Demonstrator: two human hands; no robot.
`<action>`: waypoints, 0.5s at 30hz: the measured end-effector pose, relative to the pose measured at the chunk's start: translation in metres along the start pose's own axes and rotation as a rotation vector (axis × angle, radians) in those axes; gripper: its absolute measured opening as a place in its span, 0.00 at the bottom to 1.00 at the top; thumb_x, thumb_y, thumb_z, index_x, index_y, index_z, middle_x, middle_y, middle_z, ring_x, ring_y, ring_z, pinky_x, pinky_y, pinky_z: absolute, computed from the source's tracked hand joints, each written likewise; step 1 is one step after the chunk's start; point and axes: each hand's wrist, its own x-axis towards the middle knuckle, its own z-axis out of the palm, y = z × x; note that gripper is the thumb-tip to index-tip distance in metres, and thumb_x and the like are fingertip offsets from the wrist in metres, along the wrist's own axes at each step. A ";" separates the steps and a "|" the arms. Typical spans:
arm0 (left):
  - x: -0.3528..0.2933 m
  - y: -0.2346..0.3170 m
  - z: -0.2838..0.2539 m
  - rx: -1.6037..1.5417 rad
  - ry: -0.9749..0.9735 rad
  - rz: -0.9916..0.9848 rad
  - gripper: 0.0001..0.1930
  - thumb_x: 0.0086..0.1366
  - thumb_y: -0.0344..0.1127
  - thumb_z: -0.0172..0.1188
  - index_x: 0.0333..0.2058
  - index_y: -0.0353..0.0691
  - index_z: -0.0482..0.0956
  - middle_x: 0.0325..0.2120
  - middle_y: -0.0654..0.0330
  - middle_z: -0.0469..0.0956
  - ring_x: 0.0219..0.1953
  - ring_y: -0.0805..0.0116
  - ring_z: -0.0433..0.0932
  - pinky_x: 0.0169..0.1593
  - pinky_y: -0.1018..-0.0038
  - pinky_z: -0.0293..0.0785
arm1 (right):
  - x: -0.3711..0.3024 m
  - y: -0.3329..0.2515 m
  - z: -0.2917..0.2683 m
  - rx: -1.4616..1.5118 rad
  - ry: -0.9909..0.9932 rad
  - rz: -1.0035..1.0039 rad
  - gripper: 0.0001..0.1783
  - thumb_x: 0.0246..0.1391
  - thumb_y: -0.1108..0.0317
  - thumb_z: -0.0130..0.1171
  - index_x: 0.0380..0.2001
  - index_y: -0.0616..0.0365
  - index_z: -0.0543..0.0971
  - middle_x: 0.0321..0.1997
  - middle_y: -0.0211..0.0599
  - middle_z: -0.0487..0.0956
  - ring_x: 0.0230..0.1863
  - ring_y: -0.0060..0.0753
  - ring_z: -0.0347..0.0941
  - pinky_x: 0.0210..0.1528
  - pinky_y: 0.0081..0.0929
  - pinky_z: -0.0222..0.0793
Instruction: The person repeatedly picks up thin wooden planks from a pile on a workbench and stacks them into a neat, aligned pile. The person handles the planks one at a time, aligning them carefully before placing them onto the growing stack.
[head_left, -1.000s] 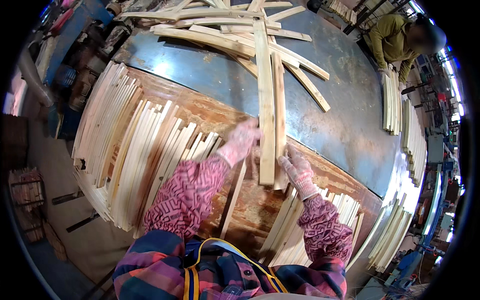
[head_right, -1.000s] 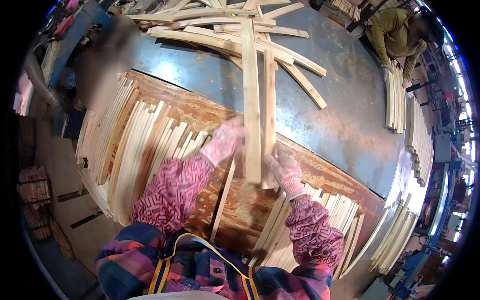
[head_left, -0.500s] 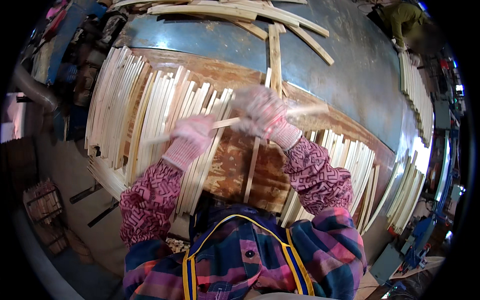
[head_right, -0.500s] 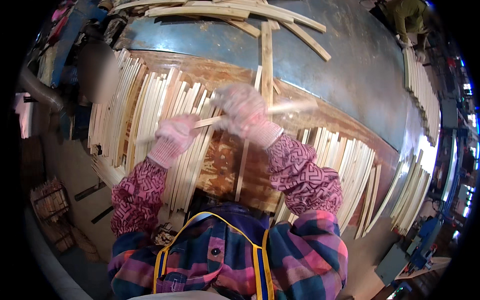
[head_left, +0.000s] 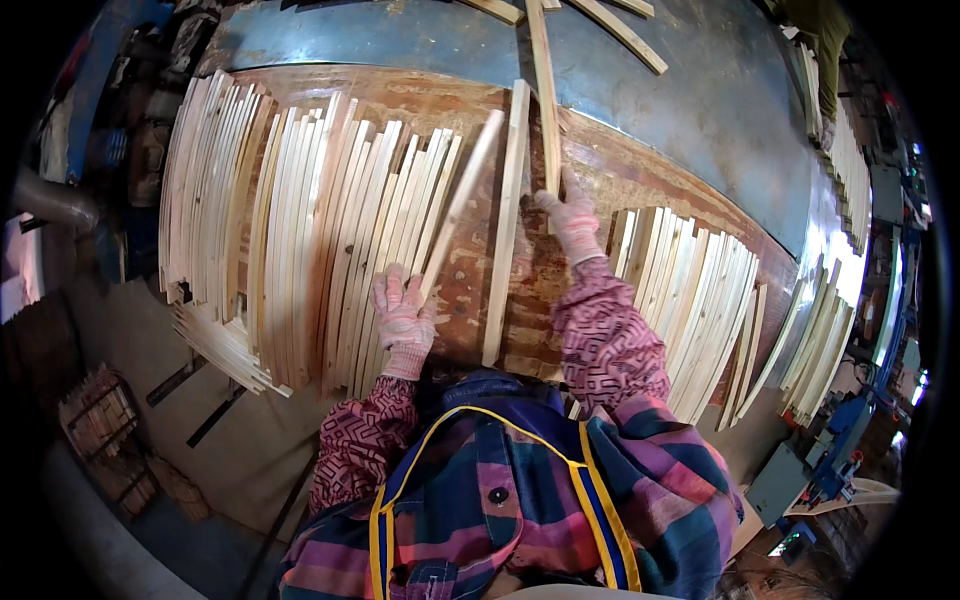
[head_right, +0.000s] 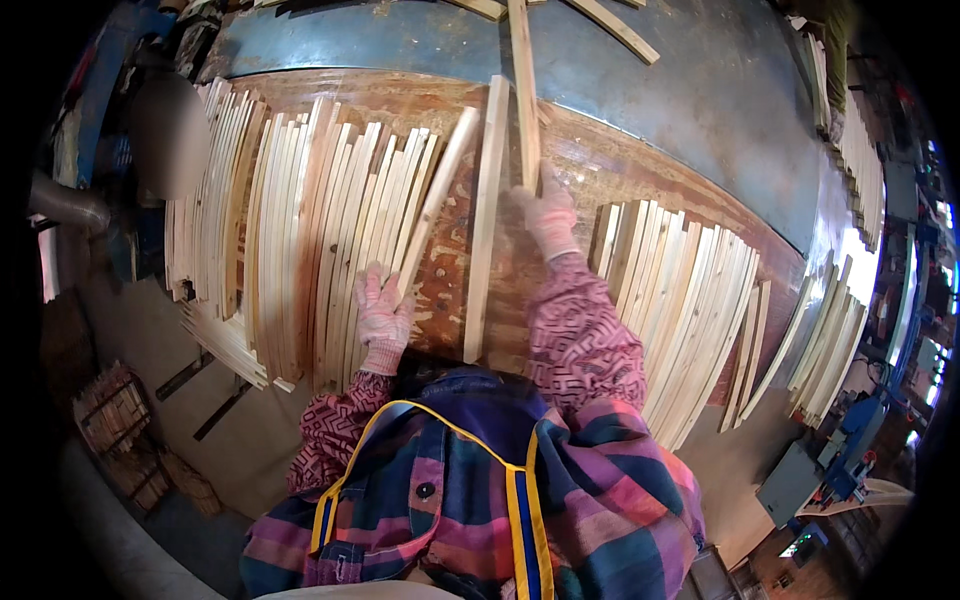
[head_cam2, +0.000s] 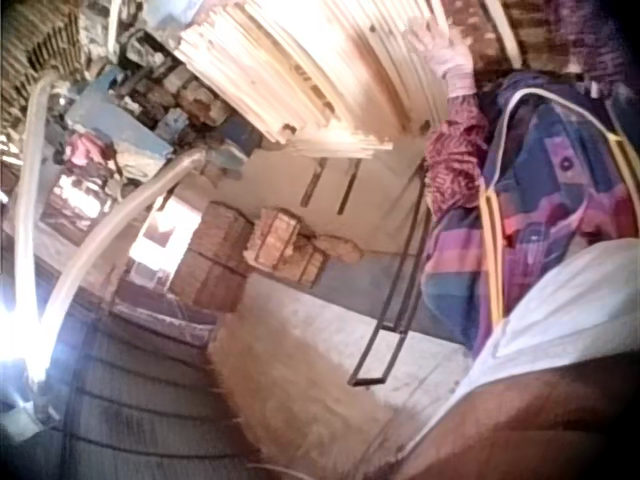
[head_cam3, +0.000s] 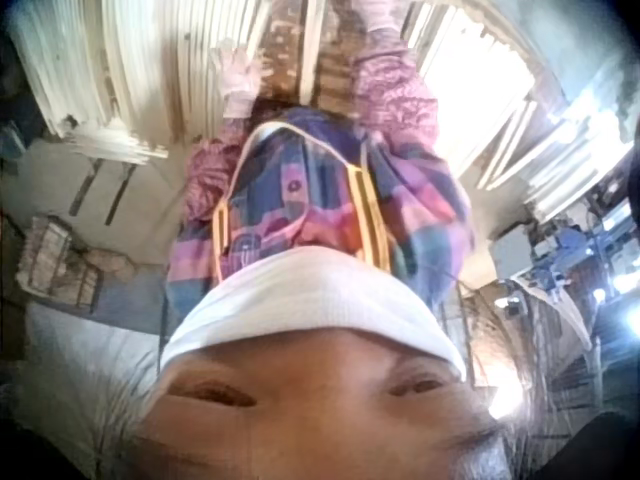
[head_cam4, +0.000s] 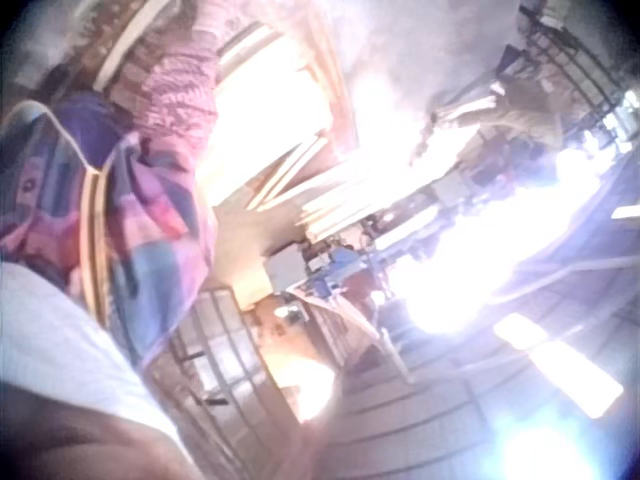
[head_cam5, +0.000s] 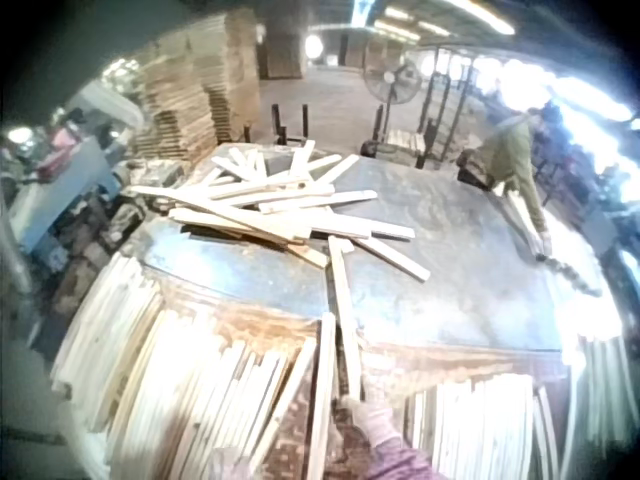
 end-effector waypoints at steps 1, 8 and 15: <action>0.001 -0.006 0.003 -0.009 0.028 -0.011 0.29 0.57 0.41 0.66 0.58 0.49 0.75 0.70 0.56 0.53 0.71 0.44 0.47 0.72 0.55 0.46 | 0.000 -0.001 -0.010 0.296 -0.107 0.130 0.31 0.60 0.53 0.59 0.63 0.56 0.69 0.54 0.49 0.78 0.52 0.44 0.78 0.52 0.38 0.76; -0.001 0.000 0.010 0.171 0.058 -0.028 0.39 0.57 0.38 0.64 0.68 0.52 0.60 0.68 0.48 0.52 0.69 0.40 0.49 0.71 0.47 0.46 | -0.051 -0.044 -0.057 1.140 -0.307 0.545 0.23 0.70 0.58 0.45 0.59 0.63 0.67 0.42 0.47 0.80 0.37 0.40 0.81 0.40 0.33 0.84; 0.023 0.048 -0.007 0.227 0.220 0.385 0.41 0.56 0.43 0.63 0.69 0.50 0.58 0.65 0.48 0.56 0.63 0.41 0.57 0.66 0.45 0.57 | -0.066 -0.018 -0.060 1.283 -0.266 0.448 0.29 0.67 0.55 0.51 0.62 0.66 0.66 0.45 0.47 0.79 0.42 0.37 0.80 0.43 0.33 0.82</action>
